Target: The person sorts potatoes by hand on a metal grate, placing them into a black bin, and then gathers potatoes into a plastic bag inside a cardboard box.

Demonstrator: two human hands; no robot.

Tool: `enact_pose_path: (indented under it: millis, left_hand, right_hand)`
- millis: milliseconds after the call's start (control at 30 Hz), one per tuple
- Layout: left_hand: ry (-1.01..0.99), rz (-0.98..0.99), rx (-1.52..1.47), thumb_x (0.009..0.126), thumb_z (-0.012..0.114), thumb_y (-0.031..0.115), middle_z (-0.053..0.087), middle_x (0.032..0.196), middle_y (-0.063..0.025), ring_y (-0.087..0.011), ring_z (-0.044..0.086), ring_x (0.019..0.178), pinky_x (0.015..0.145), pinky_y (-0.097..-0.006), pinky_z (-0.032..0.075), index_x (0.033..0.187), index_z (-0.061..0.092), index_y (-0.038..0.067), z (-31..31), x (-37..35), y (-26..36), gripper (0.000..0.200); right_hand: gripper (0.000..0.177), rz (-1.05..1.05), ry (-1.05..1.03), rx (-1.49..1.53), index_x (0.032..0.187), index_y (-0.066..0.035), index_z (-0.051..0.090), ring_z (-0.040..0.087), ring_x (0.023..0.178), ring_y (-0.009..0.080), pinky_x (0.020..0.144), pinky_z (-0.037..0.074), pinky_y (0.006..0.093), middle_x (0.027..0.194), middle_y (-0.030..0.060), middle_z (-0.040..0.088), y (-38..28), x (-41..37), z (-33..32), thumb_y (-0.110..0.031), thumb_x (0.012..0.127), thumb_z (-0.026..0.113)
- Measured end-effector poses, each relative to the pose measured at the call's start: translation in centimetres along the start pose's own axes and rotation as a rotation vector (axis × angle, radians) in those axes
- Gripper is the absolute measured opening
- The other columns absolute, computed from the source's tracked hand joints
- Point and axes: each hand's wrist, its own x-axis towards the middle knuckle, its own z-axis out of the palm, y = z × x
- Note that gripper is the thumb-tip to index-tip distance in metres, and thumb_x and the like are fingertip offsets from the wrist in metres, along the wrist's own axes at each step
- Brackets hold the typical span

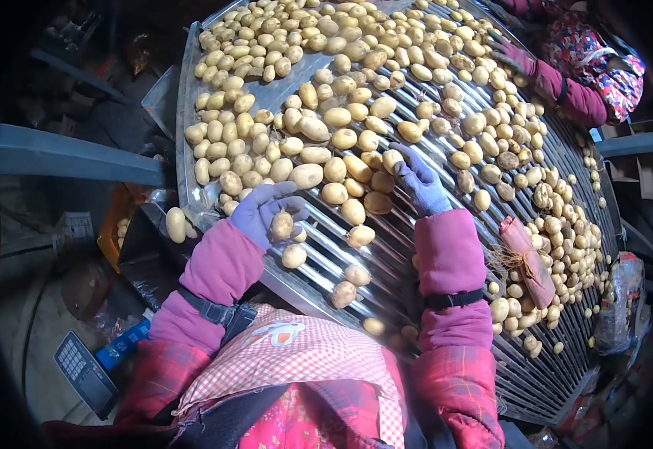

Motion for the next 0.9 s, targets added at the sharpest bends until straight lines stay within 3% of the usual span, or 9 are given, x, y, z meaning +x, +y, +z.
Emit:
enact_pose_path:
  millis: [133,200,333,400,433,533,600,767,900]
  left_hand:
    - [-0.034,-0.002,0.036,0.092,0.047,0.035,0.061,0.100,-0.0157,-0.0282,0.061,0.084,0.066,-0.0394,0.052,0.124,0.047,0.005,-0.3,0.2,0.0,0.044]
    - [-0.042,-0.023,0.014,0.092,0.047,0.036,0.060,0.102,-0.0173,-0.0280,0.061,0.081,0.064,-0.0381,0.051,0.127,0.044,0.005,-0.2,0.2,0.2,0.047]
    - [-0.023,-0.042,0.017,0.092,0.045,0.041,0.056,0.108,-0.0219,-0.0274,0.061,0.074,0.062,-0.0377,0.050,0.134,0.036,0.006,0.8,0.2,0.4,0.055]
    - [0.042,-0.044,0.085,0.089,0.046,0.044,0.054,0.112,-0.0185,-0.0229,0.059,0.074,0.059,-0.0328,0.051,0.134,0.035,0.007,1.6,0.1,0.7,0.059]
    - [0.017,-0.042,0.064,0.092,0.040,0.049,0.054,0.111,-0.0190,-0.0262,0.061,0.073,0.060,-0.0376,0.050,0.136,0.035,0.007,1.0,0.5,0.6,0.061]
    - [0.062,-0.013,0.142,0.092,0.036,0.050,0.054,0.112,-0.0171,-0.0251,0.060,0.072,0.060,-0.0364,0.051,0.137,0.034,0.008,0.8,0.6,0.6,0.062]
    - [0.081,-0.031,0.194,0.092,0.035,0.051,0.054,0.112,-0.0158,-0.0245,0.060,0.071,0.059,-0.0351,0.051,0.138,0.034,0.008,1.5,0.7,1.1,0.063]
    - [0.020,-0.043,0.153,0.091,0.041,0.048,0.057,0.110,-0.0146,-0.0240,0.059,0.073,0.062,-0.0365,0.051,0.137,0.035,0.010,0.4,0.6,0.6,0.061]
    - [-0.042,-0.064,0.083,0.091,0.044,0.043,0.059,0.108,-0.0153,-0.0251,0.060,0.075,0.063,-0.0384,0.049,0.135,0.039,0.011,-0.9,0.9,0.5,0.054]
  right_hand:
    - [0.045,-0.139,-0.179,0.135,0.132,-0.009,0.046,0.045,0.115,0.0137,0.098,0.036,0.0293,0.121,0.0041,0.053,-1.7,-0.1,1.9,-0.030,0.093,0.054]
    - [0.046,-0.198,-0.102,-0.037,0.133,-0.010,0.046,0.048,0.114,0.0177,0.098,0.036,0.0333,0.122,0.0064,0.053,-3.2,-0.4,5.1,-0.021,0.089,0.057]
    - [0.053,-0.726,-0.029,-0.537,0.127,-0.011,0.051,0.052,0.109,0.0342,0.096,0.040,0.0416,0.119,0.0157,0.055,-2.8,3.5,7.0,-0.011,0.076,0.062]
    - [0.049,-0.614,0.216,-0.791,0.123,-0.013,0.053,0.055,0.101,0.0312,0.086,0.044,0.0435,0.111,0.0121,0.059,-4.0,5.9,7.8,-0.015,0.076,0.063]
    - [0.044,-0.569,0.273,-0.803,0.118,-0.014,0.055,0.057,0.092,0.0296,0.077,0.045,0.0450,0.102,0.0084,0.062,-4.8,6.7,8.7,-0.019,0.075,0.064]
    - [0.039,-0.579,0.200,-1.061,0.107,-0.015,0.058,0.059,0.090,0.0311,0.077,0.045,0.0471,0.099,0.0104,0.062,-3.5,9.6,12.4,-0.041,0.078,0.061]
    - [0.043,-0.306,0.165,-1.215,0.107,-0.016,0.059,0.058,0.097,0.0304,0.080,0.045,0.0487,0.102,0.0113,0.061,-5.0,10.2,13.4,-0.051,0.080,0.056]
    - [0.037,-0.139,0.031,-0.985,0.102,-0.019,0.062,0.057,0.104,0.0295,0.084,0.045,0.0483,0.107,0.0105,0.060,-4.0,12.0,11.4,-0.049,0.082,0.055]
    - [0.034,-0.222,-0.063,-0.916,0.109,-0.020,0.060,0.059,0.095,0.0332,0.082,0.046,0.0441,0.099,0.0131,0.062,-4.0,10.9,10.2,-0.044,0.085,0.053]
